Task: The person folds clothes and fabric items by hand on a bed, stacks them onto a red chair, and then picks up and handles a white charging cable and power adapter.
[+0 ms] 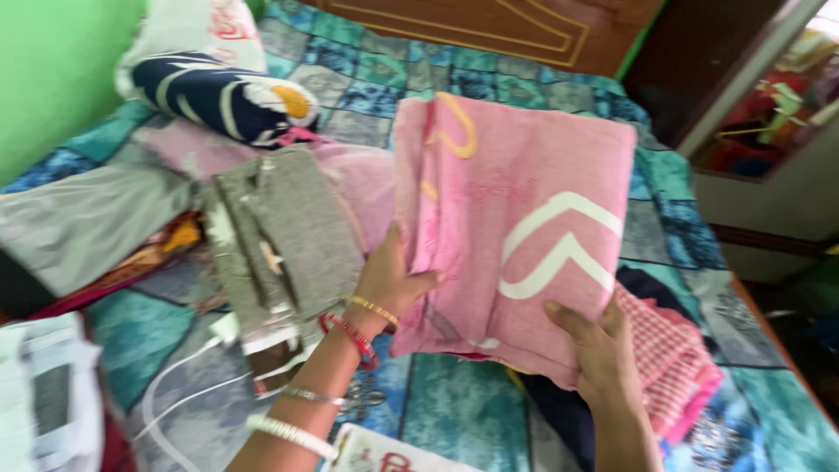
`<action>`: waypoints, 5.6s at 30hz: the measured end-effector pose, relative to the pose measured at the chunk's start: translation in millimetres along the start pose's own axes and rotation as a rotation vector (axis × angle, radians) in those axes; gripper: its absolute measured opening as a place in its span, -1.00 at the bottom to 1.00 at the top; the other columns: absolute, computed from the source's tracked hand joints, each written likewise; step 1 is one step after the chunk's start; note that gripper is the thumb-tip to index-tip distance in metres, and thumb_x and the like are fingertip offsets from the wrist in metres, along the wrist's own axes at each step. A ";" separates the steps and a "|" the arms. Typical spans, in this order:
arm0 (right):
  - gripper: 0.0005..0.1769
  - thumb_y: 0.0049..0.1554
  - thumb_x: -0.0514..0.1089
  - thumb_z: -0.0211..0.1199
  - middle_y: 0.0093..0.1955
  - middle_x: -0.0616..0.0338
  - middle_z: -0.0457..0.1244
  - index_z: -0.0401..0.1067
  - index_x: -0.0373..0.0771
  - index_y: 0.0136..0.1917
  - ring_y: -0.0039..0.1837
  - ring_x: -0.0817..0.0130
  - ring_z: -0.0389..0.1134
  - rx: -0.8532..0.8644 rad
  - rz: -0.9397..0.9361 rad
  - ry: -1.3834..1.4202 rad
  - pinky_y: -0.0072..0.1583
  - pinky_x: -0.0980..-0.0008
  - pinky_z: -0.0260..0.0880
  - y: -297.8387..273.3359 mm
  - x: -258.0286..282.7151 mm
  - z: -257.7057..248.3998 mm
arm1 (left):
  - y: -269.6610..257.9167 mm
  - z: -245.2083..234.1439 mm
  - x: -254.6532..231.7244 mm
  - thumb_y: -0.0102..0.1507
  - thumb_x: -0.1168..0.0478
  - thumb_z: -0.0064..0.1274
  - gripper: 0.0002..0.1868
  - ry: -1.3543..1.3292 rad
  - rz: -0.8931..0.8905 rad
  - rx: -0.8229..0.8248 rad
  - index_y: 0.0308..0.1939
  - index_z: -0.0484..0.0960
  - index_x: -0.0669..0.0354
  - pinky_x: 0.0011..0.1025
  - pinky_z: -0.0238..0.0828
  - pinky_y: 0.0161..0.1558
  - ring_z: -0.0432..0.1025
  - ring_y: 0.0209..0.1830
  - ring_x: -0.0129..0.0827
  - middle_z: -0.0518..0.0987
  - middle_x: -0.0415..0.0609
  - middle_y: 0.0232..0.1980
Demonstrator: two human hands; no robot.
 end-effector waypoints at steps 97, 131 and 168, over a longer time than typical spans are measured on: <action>0.08 0.09 0.40 0.17 0.72 0.00 -0.19 -0.23 0.00 0.66 0.66 -0.10 -0.14 0.520 -0.323 -1.147 0.51 -0.13 -0.04 137.7 -294.1 280.0 | -63.0 -116.4 287.3 0.01 -0.33 0.32 0.42 0.550 -1.036 0.135 0.66 -0.34 -0.12 0.12 0.00 0.46 -0.04 0.59 0.22 -0.15 0.25 0.65; -0.41 0.05 -0.37 0.33 0.19 0.05 0.38 0.32 -0.37 0.35 0.19 0.35 0.36 0.357 -0.293 -0.438 0.25 0.36 0.35 69.7 -85.9 196.9 | -16.8 -90.1 124.7 0.06 0.20 0.34 -0.18 0.145 -0.513 -0.223 0.34 0.29 0.24 -0.08 0.40 0.10 0.49 0.09 0.20 0.61 0.33 0.06; -0.19 -0.03 0.01 0.44 0.22 -0.24 0.33 0.26 -0.48 0.35 0.16 0.09 0.41 -0.551 0.099 -0.247 0.19 0.20 0.42 -17.6 -101.9 -237.0 | 18.2 314.0 -61.3 0.10 -0.66 -0.23 0.08 0.400 -0.059 0.981 0.62 -0.21 -0.62 0.31 -0.08 0.46 -0.10 0.62 0.22 -0.27 -0.10 0.72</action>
Point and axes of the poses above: each hand's wrist, its own y-axis towards the middle knuckle, its own z-axis out of the palm, x = y × z, the point moved 3 cm from there along y, towards the middle knuckle
